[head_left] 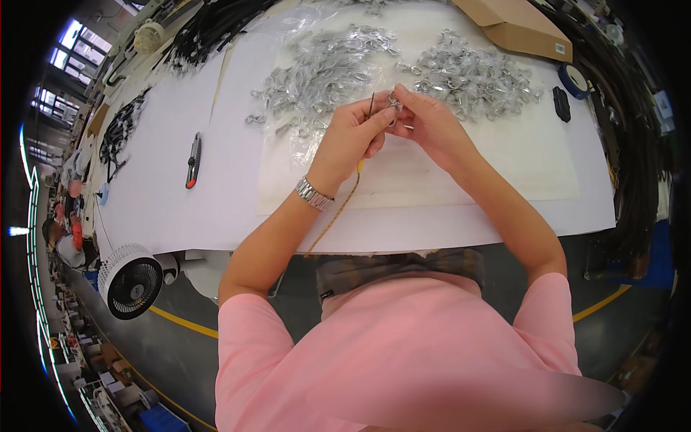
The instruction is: Manually inserting small metal hooks into individual plastic bags.
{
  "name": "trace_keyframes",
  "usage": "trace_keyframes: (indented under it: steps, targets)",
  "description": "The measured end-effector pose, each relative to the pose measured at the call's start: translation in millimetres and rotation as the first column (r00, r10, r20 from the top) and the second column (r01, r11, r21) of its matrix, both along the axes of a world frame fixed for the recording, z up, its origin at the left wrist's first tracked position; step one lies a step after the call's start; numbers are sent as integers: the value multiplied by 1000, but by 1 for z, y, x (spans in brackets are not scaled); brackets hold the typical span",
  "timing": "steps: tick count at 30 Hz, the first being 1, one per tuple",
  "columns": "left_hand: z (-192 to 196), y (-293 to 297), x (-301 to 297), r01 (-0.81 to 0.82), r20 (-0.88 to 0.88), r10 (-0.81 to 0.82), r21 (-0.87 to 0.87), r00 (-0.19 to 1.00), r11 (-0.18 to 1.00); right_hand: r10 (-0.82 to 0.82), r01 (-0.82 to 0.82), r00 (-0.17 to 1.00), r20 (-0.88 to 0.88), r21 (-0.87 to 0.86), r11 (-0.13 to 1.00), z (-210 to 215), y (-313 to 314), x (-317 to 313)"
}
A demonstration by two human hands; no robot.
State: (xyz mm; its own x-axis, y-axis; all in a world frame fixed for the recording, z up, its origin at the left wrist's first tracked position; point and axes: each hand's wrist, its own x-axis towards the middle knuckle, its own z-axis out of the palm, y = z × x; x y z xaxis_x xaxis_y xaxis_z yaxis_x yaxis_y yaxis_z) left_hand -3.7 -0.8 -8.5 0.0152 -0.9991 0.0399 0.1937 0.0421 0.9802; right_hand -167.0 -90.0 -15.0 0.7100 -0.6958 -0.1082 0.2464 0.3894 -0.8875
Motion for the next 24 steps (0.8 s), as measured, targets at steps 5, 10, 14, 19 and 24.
trace_keyframes:
  steps: [5, 10, 14, 19, 24]
  targets:
    - [1, 3, 5, 60, -16, -58, 118, 998, 991, 11, -8, 999, 37, -66, 998, 5, -6, -4]
    - [0, 5, 8, 96, -23, -94, 155, 995, 983, -72, 74, 996, 54, -42, 996, 8, -6, -7]
    - [0, 6, 11, 44, 18, -47, 142, 999, 989, -26, 24, 1000, -9, -115, 993, -2, -3, -6]
    - [7, 7, 8, -18, 89, 8, 119, 996, 993, -82, 82, 996, 20, -3, 997, 3, -1, -7]
    - [6, 6, 12, -168, 139, 157, 67, 978, 983, -153, 150, 988, 30, 68, 986, 4, -5, -10]
